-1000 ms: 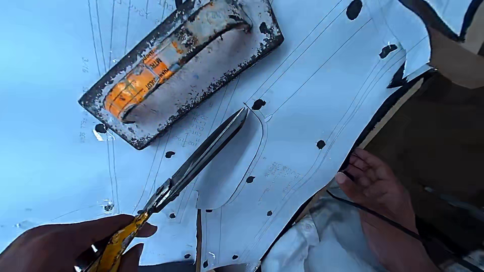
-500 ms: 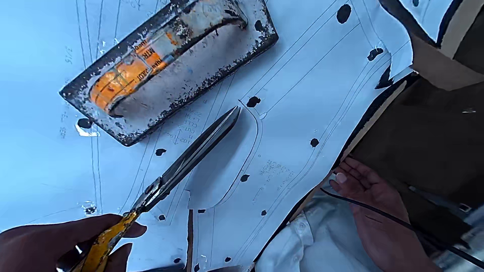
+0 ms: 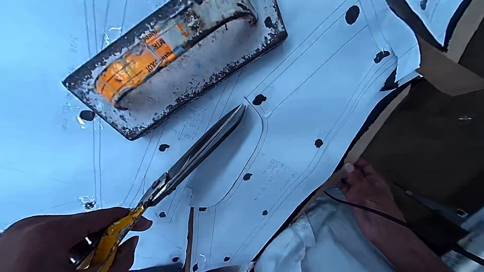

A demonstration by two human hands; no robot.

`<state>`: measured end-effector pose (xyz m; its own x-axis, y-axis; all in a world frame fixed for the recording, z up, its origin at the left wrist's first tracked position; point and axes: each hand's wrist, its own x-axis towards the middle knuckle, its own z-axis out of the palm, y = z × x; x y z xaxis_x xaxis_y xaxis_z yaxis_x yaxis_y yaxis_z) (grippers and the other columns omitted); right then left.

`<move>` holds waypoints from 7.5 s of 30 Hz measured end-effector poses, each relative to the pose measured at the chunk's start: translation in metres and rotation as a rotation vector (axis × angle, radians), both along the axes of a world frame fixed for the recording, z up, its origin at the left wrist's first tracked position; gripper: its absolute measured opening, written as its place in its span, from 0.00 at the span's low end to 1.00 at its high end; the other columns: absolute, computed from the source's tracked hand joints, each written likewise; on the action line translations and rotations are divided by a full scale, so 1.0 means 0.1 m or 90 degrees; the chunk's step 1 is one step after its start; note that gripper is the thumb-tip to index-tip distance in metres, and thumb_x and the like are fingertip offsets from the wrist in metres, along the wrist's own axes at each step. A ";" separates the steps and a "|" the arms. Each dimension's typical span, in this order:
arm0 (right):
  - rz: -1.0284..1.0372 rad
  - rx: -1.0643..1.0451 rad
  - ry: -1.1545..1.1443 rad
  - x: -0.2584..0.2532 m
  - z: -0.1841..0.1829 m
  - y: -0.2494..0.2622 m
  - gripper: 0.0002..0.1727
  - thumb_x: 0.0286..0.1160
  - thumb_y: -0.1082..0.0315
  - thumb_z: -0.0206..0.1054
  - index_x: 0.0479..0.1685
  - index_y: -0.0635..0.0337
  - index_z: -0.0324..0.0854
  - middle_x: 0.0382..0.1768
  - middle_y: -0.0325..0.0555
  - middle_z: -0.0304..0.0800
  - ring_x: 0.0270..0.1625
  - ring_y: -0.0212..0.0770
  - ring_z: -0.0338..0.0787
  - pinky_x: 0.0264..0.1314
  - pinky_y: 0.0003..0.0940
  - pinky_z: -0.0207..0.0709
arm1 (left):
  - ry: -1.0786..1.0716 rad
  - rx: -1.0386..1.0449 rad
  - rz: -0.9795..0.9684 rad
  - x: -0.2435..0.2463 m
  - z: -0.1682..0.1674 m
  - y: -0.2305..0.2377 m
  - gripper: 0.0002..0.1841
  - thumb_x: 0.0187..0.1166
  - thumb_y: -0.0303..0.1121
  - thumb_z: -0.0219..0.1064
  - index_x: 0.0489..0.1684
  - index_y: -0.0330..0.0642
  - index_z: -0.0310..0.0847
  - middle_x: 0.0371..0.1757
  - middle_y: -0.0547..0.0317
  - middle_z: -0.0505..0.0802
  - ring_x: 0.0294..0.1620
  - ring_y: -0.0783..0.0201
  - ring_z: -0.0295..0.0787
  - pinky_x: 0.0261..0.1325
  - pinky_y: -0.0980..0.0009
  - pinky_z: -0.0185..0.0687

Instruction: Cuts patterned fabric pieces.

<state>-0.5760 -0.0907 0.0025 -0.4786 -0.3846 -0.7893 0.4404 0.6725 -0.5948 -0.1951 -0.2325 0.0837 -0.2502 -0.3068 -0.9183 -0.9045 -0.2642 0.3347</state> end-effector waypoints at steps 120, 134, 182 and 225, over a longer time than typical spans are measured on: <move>-0.031 0.036 -0.167 0.09 0.15 -0.31 0.16 0.69 0.86 0.67 0.46 0.53 0.84 0.40 0.40 1.00 0.43 0.32 0.98 0.53 0.30 0.93 | 0.290 0.067 0.008 0.39 -0.65 -0.38 0.12 0.72 0.27 0.67 0.40 0.22 0.89 0.38 0.35 0.95 0.29 0.53 0.90 0.34 0.60 0.83; -0.051 0.023 -0.179 0.05 0.07 -0.22 0.17 0.60 0.82 0.78 0.46 0.57 0.84 0.42 0.41 0.99 0.46 0.33 0.98 0.57 0.32 0.92 | 0.295 0.018 -0.006 0.43 -0.71 -0.20 0.13 0.74 0.33 0.68 0.44 0.30 0.91 0.36 0.41 0.95 0.29 0.51 0.90 0.32 0.54 0.83; -0.018 -0.033 -0.235 -0.02 -0.02 -0.09 0.16 0.62 0.76 0.80 0.49 0.53 0.90 0.46 0.39 0.99 0.50 0.32 0.98 0.61 0.32 0.90 | 0.344 0.016 0.080 0.34 -0.83 -0.14 0.14 0.75 0.35 0.68 0.43 0.31 0.93 0.40 0.50 0.98 0.34 0.71 0.93 0.33 0.75 0.83; -0.031 -0.004 -0.205 0.02 0.01 -0.16 0.19 0.63 0.82 0.77 0.49 0.54 0.80 0.40 0.40 0.99 0.43 0.34 0.98 0.55 0.34 0.93 | 0.260 0.068 0.160 0.31 -0.61 0.07 0.16 0.73 0.28 0.69 0.50 0.22 0.87 0.45 0.35 0.95 0.35 0.55 0.94 0.40 0.61 0.89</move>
<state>-0.5740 -0.1068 0.0038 -0.2223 -0.3723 -0.9011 0.6389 0.6425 -0.4231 -0.1644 -0.2258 0.0226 -0.5272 -0.3133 -0.7899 -0.6084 -0.5098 0.6082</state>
